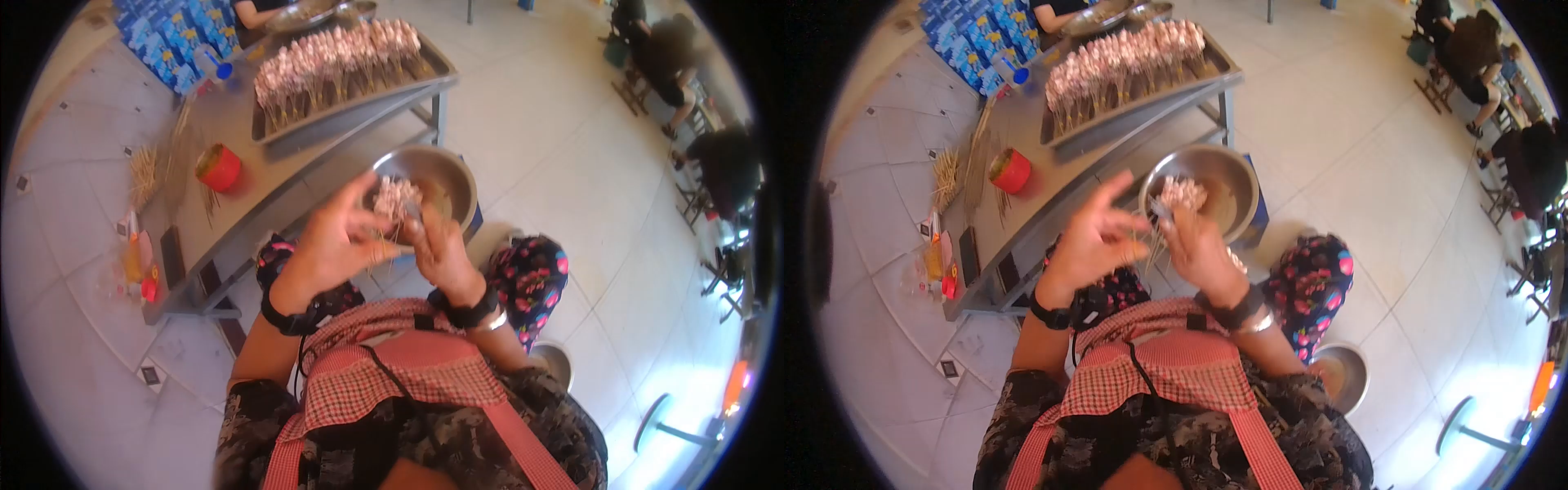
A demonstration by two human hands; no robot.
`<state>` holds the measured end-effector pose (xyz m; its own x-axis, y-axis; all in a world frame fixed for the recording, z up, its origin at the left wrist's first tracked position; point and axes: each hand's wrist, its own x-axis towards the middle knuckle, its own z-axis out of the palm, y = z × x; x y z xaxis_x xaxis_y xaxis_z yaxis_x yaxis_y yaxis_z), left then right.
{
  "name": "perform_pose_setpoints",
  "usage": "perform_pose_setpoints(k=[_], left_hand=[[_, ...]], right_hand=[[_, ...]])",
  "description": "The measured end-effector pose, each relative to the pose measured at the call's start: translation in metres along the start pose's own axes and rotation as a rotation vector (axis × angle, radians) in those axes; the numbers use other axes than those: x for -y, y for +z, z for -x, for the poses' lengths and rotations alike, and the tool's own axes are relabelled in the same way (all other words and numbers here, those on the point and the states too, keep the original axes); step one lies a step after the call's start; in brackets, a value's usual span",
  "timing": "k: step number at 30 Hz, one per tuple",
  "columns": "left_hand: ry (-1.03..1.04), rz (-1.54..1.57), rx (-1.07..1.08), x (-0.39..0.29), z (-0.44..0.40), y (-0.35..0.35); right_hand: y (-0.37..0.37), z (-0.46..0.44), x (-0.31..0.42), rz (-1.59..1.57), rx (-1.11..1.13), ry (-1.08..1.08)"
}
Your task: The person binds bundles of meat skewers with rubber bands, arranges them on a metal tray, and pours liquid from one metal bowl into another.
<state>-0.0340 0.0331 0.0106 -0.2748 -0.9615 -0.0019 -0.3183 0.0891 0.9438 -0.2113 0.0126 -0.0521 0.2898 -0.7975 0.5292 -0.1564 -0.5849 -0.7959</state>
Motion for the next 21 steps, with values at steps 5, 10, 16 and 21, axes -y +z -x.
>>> perform_pose_setpoints(k=[5, 10, 16, 21], left_hand=[[0.265, 0.17, -0.221, -0.006, -0.012, 0.012], [0.345, 0.289, -0.298, 0.007, -0.017, 0.019], [0.388, 0.182, -0.401, 0.01, -0.018, 0.027], [0.407, -0.08, -0.364, -0.009, -0.01, 0.011]], right_hand=[[0.011, -0.006, -0.007, -0.121, 0.103, -0.063], [0.007, -0.013, 0.009, -0.192, 0.12, 0.002], [0.019, -0.008, 0.001, 0.038, -0.076, -0.117], [0.008, -0.007, -0.001, 0.118, -0.065, -0.101]])
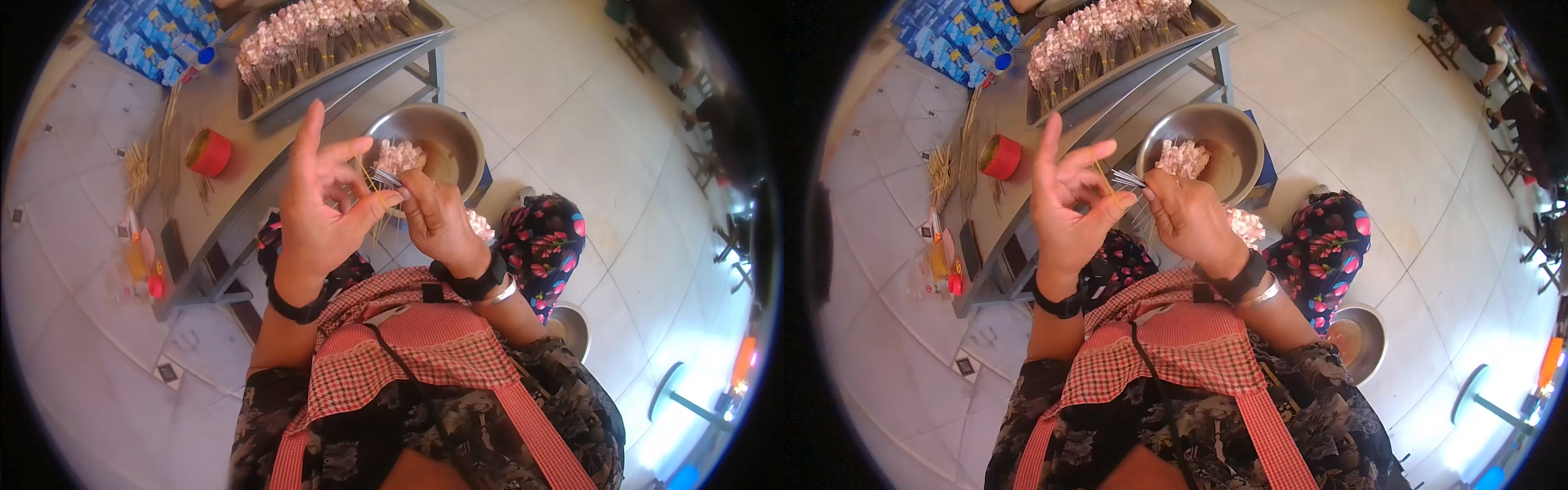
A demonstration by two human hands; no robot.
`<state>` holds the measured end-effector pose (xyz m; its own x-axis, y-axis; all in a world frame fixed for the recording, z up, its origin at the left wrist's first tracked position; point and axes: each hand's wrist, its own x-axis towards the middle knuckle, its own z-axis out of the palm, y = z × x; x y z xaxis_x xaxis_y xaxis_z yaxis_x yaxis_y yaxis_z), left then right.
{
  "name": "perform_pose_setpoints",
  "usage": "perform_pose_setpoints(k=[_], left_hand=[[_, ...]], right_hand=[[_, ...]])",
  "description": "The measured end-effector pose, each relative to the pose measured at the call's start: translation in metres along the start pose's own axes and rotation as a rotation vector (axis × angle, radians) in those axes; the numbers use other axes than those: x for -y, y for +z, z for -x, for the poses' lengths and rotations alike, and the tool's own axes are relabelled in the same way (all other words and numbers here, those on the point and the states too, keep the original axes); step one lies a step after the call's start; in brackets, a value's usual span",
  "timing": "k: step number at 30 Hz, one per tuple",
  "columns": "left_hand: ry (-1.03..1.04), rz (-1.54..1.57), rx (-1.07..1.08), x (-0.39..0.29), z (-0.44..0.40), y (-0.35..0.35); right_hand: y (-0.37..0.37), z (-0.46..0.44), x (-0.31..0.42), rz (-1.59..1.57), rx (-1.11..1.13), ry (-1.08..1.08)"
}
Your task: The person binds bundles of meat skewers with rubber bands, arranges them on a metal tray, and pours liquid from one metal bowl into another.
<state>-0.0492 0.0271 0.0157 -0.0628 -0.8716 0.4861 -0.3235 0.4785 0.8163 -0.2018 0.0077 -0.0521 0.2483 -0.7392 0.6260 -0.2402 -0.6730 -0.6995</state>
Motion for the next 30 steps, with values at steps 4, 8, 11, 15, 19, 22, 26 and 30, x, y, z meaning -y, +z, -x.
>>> perform_pose_setpoints(k=[4, 8, 11, 15, 19, 22, 26, 30], left_hand=[[0.037, -0.134, 0.143, -0.006, -0.011, 0.001], [-0.241, 0.216, 0.236, 0.009, -0.008, 0.009], [-0.164, -0.034, 0.134, 0.009, 0.012, 0.01], [0.486, -0.512, 0.32, -0.007, 0.024, 0.01], [0.071, 0.315, 0.323, -0.012, 0.039, 0.011], [-0.342, 1.396, 0.02, 0.006, 0.025, 0.005], [-0.613, 1.551, -0.047, 0.01, 0.0, -0.016], [-0.272, 0.796, 0.279, -0.005, -0.011, -0.012]], right_hand=[[0.001, 0.0, 0.0, -0.089, 0.029, -0.024], [-0.002, -0.005, 0.009, -0.232, -0.054, -0.027], [-0.013, -0.003, 0.003, -0.157, 0.039, 0.079], [-0.009, -0.007, -0.006, -0.243, -0.125, 0.104], [0.002, -0.003, -0.014, -0.246, -0.177, 0.038], [-0.001, 0.001, -0.012, -0.218, -0.17, 0.019], [-0.009, -0.004, -0.004, -0.048, -0.001, -0.041], [-0.011, -0.006, -0.003, 0.071, 0.104, -0.016]])
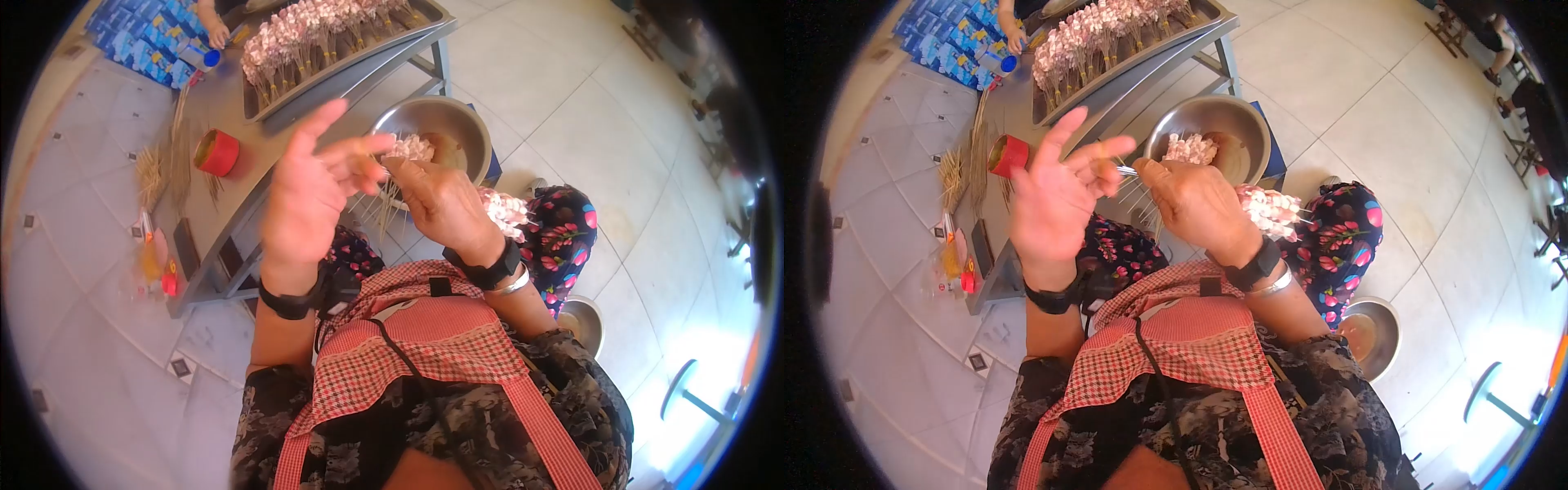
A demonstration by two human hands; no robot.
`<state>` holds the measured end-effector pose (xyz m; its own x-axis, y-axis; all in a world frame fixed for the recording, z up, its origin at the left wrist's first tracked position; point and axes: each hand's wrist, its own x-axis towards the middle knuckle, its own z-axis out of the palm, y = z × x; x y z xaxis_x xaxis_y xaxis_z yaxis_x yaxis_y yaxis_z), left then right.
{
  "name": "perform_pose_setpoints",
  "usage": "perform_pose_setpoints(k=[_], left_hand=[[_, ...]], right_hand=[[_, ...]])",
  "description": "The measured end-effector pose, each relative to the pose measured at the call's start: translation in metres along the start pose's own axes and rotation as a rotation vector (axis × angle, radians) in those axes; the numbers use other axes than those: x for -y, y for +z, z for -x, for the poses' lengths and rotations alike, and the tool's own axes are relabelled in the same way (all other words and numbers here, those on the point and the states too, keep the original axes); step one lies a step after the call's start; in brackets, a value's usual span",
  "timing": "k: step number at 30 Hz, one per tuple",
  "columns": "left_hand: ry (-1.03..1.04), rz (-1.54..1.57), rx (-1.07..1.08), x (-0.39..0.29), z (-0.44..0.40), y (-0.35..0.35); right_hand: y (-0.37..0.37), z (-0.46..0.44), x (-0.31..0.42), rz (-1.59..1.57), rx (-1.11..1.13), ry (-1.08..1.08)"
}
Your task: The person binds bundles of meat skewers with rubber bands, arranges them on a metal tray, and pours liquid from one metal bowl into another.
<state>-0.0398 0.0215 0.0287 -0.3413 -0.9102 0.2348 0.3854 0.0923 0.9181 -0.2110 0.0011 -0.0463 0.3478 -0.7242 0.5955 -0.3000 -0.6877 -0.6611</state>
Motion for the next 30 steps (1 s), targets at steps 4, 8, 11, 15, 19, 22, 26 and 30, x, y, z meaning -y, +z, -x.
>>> perform_pose_setpoints(k=[4, 8, 11, 15, 19, 22, 26, 30], left_hand=[[0.163, -0.81, 0.197, 0.023, 0.021, 0.012], [0.052, -0.227, 0.132, 0.041, 0.035, 0.002], [-0.063, 0.737, -0.107, 0.033, 0.032, -0.014], [-0.169, 0.714, -0.264, -0.007, 0.012, -0.006], [-0.088, -0.049, -0.114, 0.002, 0.01, 0.013], [0.139, -0.85, 0.103, 0.026, 0.019, 0.022], [0.101, -0.425, 0.149, 0.04, 0.045, 0.006], [-0.142, 1.065, -0.074, 0.032, 0.045, -0.013]], right_hand=[[0.006, 0.002, -0.013, -0.108, -0.094, 0.0], [0.008, 0.008, -0.015, -0.462, -0.229, 0.248], [0.01, 0.012, -0.014, -0.352, -0.15, 0.074], [-0.003, 0.002, -0.001, -0.088, 0.029, -0.006], [-0.005, 0.001, 0.0, 0.049, 0.115, 0.037], [0.004, 0.003, -0.012, -0.099, 0.083, -0.016], [0.009, 0.007, -0.011, -0.536, -0.171, 0.17], [0.009, 0.014, 0.001, -0.529, -0.128, 0.085]])
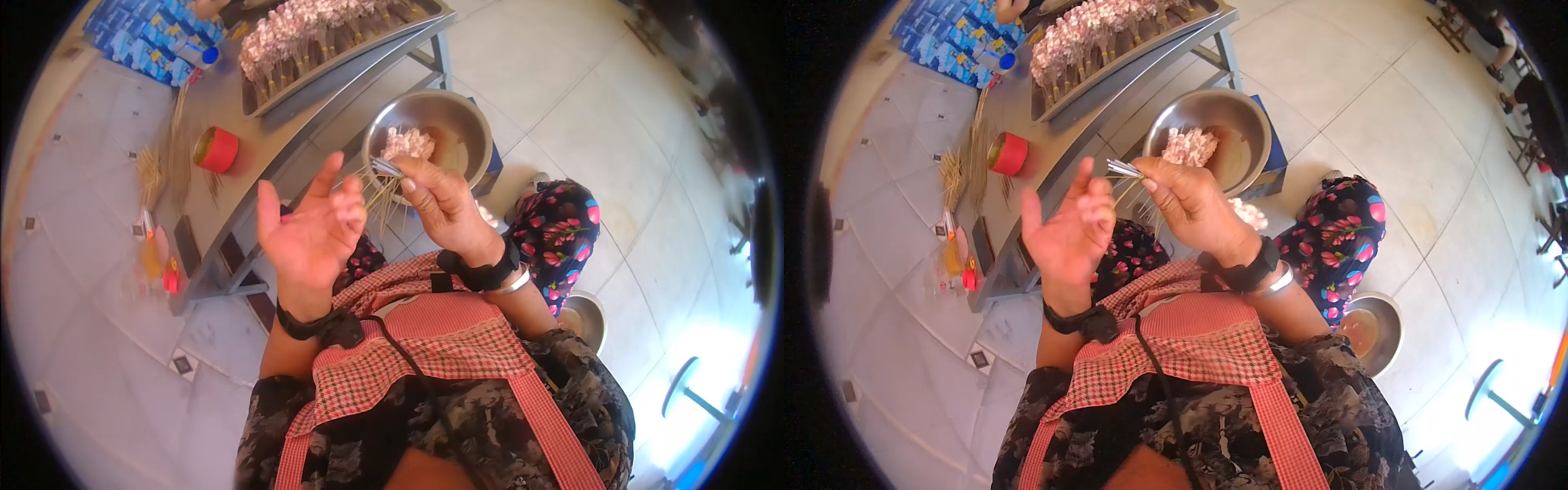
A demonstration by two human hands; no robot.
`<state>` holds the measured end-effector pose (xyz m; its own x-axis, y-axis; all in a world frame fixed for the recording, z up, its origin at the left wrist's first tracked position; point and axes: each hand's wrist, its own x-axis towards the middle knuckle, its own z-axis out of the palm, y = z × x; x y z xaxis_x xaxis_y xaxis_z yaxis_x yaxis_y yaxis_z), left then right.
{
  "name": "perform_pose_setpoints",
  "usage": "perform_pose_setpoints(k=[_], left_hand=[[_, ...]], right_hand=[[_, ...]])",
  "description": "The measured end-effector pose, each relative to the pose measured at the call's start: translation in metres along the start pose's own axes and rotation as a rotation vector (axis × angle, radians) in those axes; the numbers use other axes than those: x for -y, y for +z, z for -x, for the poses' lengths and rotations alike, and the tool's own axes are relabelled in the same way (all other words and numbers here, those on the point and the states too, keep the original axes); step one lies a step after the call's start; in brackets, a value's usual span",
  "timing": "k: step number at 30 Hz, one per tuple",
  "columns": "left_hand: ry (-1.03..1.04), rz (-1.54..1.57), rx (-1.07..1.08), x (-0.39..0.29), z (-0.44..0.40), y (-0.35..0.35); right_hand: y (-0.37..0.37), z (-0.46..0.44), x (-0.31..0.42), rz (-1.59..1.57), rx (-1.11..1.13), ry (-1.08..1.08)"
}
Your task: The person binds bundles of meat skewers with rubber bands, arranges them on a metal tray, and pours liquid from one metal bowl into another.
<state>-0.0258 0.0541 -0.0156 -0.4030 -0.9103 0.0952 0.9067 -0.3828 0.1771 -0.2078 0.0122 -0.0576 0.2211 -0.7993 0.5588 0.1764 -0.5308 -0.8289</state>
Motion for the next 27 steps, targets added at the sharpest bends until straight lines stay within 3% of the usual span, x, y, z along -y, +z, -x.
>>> perform_pose_setpoints(k=[1, 4, 5, 9, 10, 11, 14, 15, 17, 20, 21, 24, 26, 27], left_hand=[[-0.003, 0.183, -0.096, -0.005, -0.001, 0.007], [0.077, -0.037, -0.319, -0.013, -0.005, 0.042], [0.069, -0.136, -0.347, -0.015, -0.009, 0.048], [0.13, -0.819, -0.083, 0.005, -0.021, 0.053], [0.214, -1.535, 0.126, 0.023, -0.02, 0.056], [0.49, -2.194, 0.285, 0.042, -0.019, 0.059], [0.386, -2.848, 0.565, 0.059, -0.008, 0.066], [0.333, -2.836, 0.586, 0.055, -0.005, 0.07], [0.229, -2.811, 0.612, 0.041, 0.002, 0.076], [0.551, -3.116, 0.639, 0.024, -0.018, 0.072], [0.516, -3.17, 0.565, 0.02, -0.024, 0.064], [0.107, -3.291, 0.759, 0.012, -0.023, 0.034], [0.025, -2.905, 0.812, -0.004, -0.016, 0.018], [-0.313, -2.713, 0.662, -0.005, -0.018, 0.016]], right_hand=[[-0.004, -0.003, 0.002, 0.109, 0.065, -0.039], [-0.014, -0.006, 0.005, 0.36, 0.2, -0.14], [-0.017, -0.009, 0.012, 0.473, 0.296, -0.087], [-0.013, -0.016, 0.01, 0.506, 0.272, -0.139], [-0.013, -0.015, 0.004, 0.486, 0.27, -0.183], [-0.013, -0.015, 0.001, 0.468, 0.267, -0.227], [-0.014, -0.015, 0.02, 0.176, 0.239, 0.124], [-0.012, -0.014, 0.009, 0.315, 0.254, -0.004], [-0.012, -0.008, 0.005, 0.344, 0.232, 0.052], [-0.006, -0.004, 0.004, 0.411, 0.223, -0.016], [-0.006, -0.006, 0.004, 0.437, 0.246, -0.04], [-0.001, -0.005, 0.006, 0.493, 0.352, -0.056], [0.002, -0.008, 0.013, 0.526, 0.536, -0.043], [0.003, -0.011, 0.015, 0.532, 0.587, -0.045]])
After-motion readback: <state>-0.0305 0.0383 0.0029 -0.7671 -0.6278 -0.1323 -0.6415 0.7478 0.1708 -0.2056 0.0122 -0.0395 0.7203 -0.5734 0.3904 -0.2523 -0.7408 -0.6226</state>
